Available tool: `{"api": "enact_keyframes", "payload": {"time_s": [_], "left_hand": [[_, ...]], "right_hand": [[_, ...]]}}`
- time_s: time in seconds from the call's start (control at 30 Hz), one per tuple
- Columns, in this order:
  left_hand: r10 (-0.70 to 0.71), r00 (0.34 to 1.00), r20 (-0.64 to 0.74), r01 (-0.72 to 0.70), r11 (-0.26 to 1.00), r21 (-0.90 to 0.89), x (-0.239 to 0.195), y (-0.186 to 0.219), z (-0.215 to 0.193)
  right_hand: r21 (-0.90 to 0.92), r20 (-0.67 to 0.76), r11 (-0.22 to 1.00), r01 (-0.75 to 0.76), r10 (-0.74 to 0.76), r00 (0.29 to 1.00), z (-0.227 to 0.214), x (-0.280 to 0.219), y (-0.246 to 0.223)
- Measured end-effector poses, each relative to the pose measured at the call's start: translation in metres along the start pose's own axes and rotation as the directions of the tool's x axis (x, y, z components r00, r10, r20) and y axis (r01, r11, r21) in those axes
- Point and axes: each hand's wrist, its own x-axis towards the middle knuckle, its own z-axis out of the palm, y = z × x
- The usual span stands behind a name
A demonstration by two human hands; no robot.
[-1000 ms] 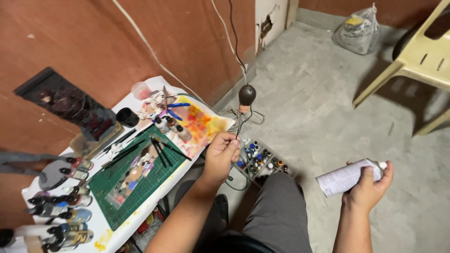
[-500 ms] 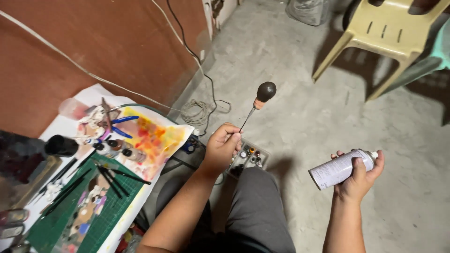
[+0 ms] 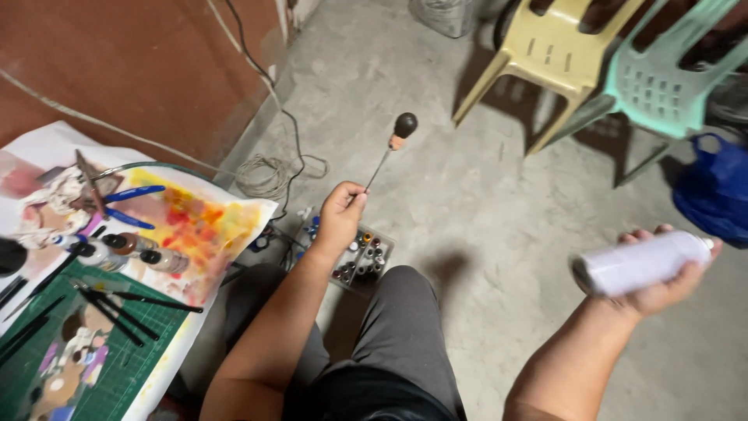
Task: The person is applying a spray coating to a miniature head held on a mounting stick at a design station.
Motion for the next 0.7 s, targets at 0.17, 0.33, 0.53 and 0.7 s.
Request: {"api": "enact_keyframes", "payload": {"time_s": [0.17, 0.33, 0.53, 0.7], "left_hand": [[-0.018, 0.999, -0.041, 0.020, 0.999, 0.041, 0.002, 0.001, -0.001], [0.058, 0.997, -0.045, -0.056, 0.997, 0.045, 0.002, -0.029, -0.008], [0.080, 0.997, -0.011, -0.079, 0.995, 0.062, -0.009, -0.047, -0.030], [0.068, 0.997, -0.038, -0.062, 0.987, 0.148, -0.024, -0.039, -0.049]], "right_hand": [[-0.458, -0.082, 0.889, -0.010, -0.031, 0.996, 0.074, -0.033, 0.010], [-0.819, 0.278, 0.400, 0.411, -0.351, 0.894, 0.091, -0.067, 0.020], [-0.757, 0.298, 0.481, 0.442, -0.348, 0.889, 0.093, -0.088, 0.037], [-0.763, 0.646, -0.345, 0.547, -0.366, 0.670, 0.081, -0.086, 0.056]]}}
